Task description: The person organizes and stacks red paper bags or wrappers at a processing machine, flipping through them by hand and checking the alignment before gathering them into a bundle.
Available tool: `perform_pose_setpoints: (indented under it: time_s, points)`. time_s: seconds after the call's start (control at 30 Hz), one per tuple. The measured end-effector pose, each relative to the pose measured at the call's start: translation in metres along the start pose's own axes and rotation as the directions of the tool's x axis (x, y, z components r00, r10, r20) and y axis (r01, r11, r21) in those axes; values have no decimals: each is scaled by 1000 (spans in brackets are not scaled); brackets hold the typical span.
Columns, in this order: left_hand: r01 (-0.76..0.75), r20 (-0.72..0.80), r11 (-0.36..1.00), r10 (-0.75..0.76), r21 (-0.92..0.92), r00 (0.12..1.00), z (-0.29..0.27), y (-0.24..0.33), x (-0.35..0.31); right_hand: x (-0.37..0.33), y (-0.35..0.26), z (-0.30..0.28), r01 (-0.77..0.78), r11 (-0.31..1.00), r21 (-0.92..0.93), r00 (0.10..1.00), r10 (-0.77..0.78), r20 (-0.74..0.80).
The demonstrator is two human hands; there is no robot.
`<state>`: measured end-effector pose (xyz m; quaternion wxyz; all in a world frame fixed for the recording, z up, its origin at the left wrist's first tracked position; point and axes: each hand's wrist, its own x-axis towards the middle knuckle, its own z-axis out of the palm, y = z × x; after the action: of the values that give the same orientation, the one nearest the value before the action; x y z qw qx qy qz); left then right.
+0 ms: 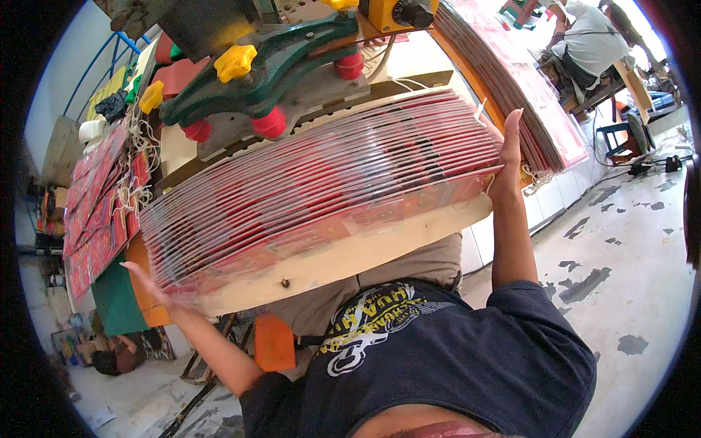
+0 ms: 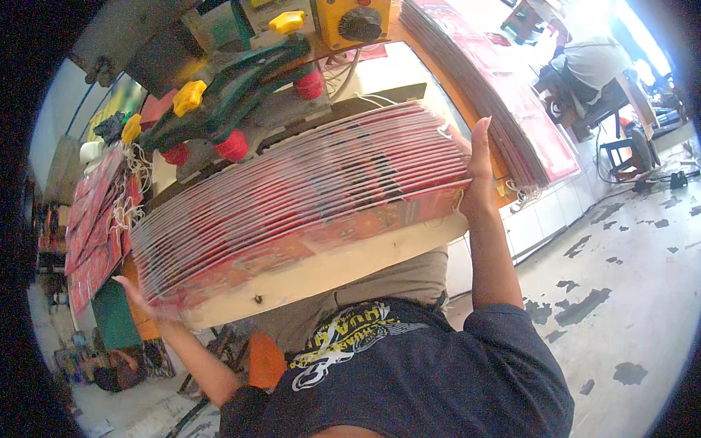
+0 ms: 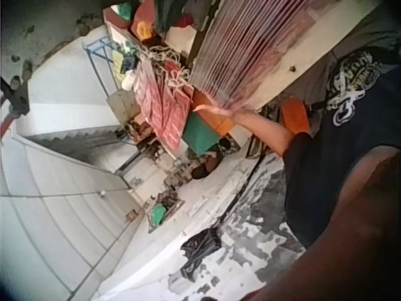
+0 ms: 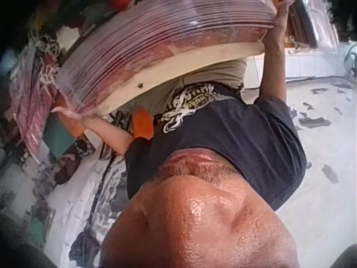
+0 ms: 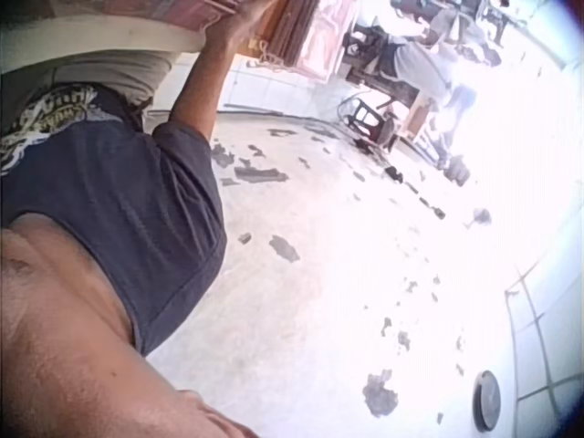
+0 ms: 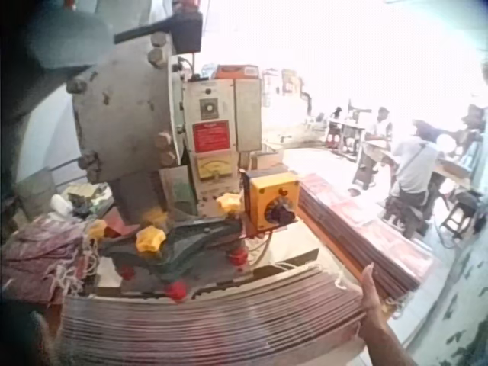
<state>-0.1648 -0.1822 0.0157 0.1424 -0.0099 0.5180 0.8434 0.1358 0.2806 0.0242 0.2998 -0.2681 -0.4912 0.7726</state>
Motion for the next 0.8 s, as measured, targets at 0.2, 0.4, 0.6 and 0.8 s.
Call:
perform_pose_setpoints:
  time_s: [0.2, 0.4, 0.6, 0.8]
  points:
    - [34, 35, 998, -32, -44, 999, -8, 3, 0, -2, 3, 11, 37, 999, 23, 997, -35, -63]
    - [-9, -5, 1000, 9, -8, 1000, 13, 5, -11, 0, 10, 18, 86, 996, 13, 986, -83, -141]
    - [-84, -110, 980, 105, 180, 988, 8, 1, -5, 6, 12, 19, 159, 987, -8, 978, -158, -137]
    - [-84, -79, 987, 95, 136, 992, 2, -1, 9, 16, 14, 19, 184, 983, -3, 967, -181, -177]
